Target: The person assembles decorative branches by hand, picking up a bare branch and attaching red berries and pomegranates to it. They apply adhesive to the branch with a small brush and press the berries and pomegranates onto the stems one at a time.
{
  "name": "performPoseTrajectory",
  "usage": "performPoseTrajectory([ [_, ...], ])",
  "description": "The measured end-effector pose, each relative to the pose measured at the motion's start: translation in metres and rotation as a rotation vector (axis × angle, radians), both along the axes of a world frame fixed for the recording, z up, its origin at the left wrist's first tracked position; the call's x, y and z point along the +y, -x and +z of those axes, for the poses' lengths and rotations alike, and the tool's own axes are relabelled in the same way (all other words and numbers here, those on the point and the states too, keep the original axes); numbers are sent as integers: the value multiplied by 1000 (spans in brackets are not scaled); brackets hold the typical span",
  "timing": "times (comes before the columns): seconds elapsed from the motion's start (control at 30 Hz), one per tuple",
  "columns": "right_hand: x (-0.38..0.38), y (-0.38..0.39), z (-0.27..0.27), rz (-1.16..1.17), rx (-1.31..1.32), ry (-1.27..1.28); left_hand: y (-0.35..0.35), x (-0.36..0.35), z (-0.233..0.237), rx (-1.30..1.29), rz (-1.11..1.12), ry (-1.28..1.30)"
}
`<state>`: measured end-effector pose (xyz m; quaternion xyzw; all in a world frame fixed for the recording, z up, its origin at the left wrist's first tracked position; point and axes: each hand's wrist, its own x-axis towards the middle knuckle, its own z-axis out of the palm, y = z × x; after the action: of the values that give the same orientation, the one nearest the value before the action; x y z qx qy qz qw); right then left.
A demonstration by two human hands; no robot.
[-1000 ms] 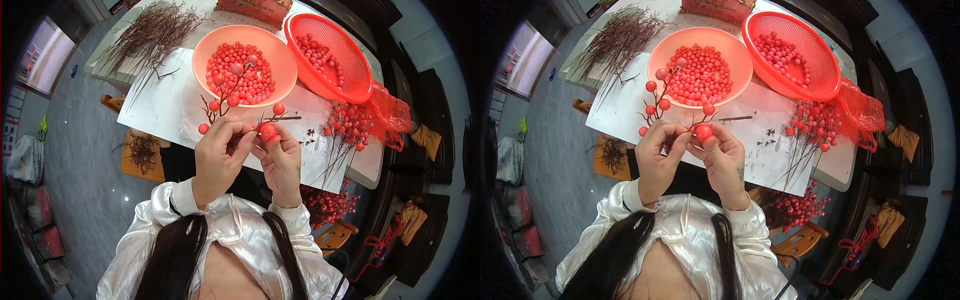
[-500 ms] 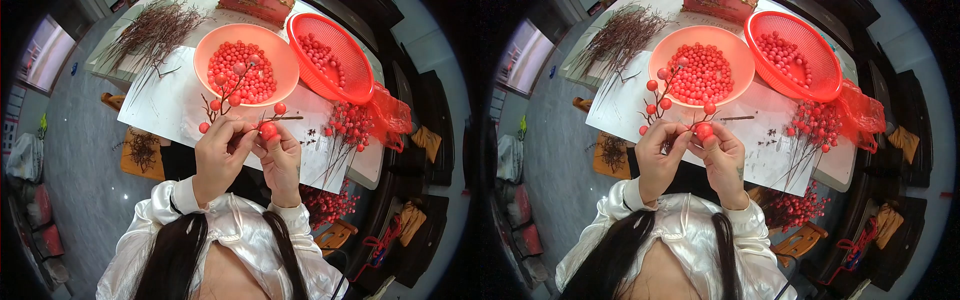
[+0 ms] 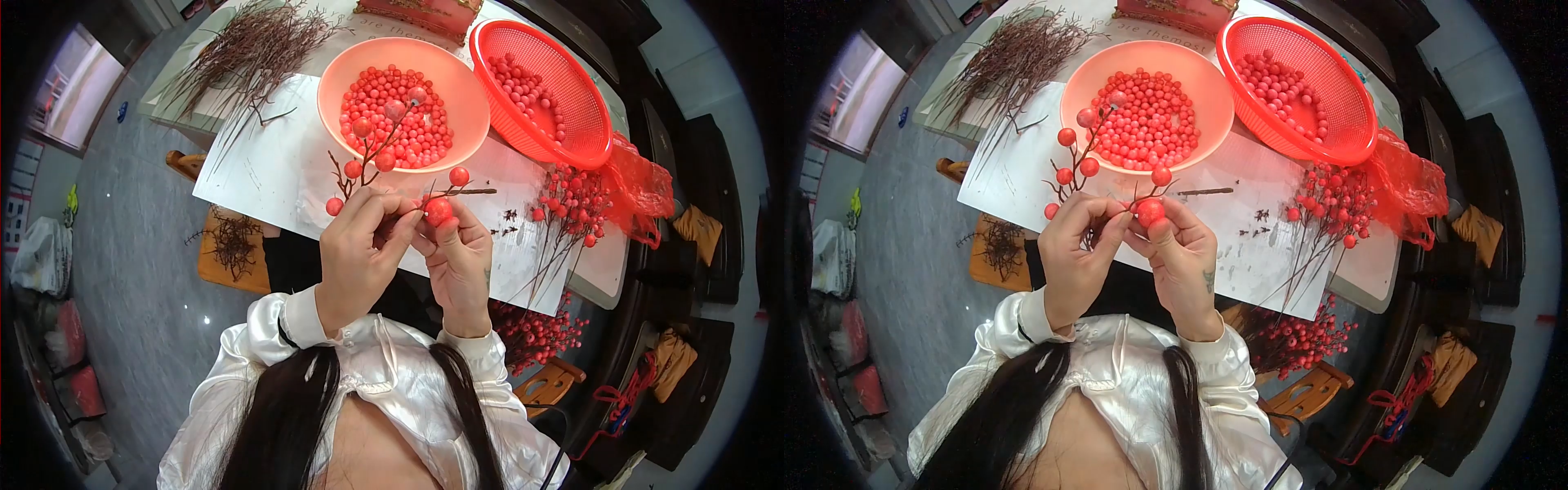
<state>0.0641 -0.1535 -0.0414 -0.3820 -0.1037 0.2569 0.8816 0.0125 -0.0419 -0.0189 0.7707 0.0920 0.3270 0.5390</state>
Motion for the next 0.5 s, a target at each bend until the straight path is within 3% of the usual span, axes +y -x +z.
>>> performPoseTrajectory([
  [0.5, 1, -1, 0, 15, 3, 12, 0, 2, 2, 22, -7, -32],
])
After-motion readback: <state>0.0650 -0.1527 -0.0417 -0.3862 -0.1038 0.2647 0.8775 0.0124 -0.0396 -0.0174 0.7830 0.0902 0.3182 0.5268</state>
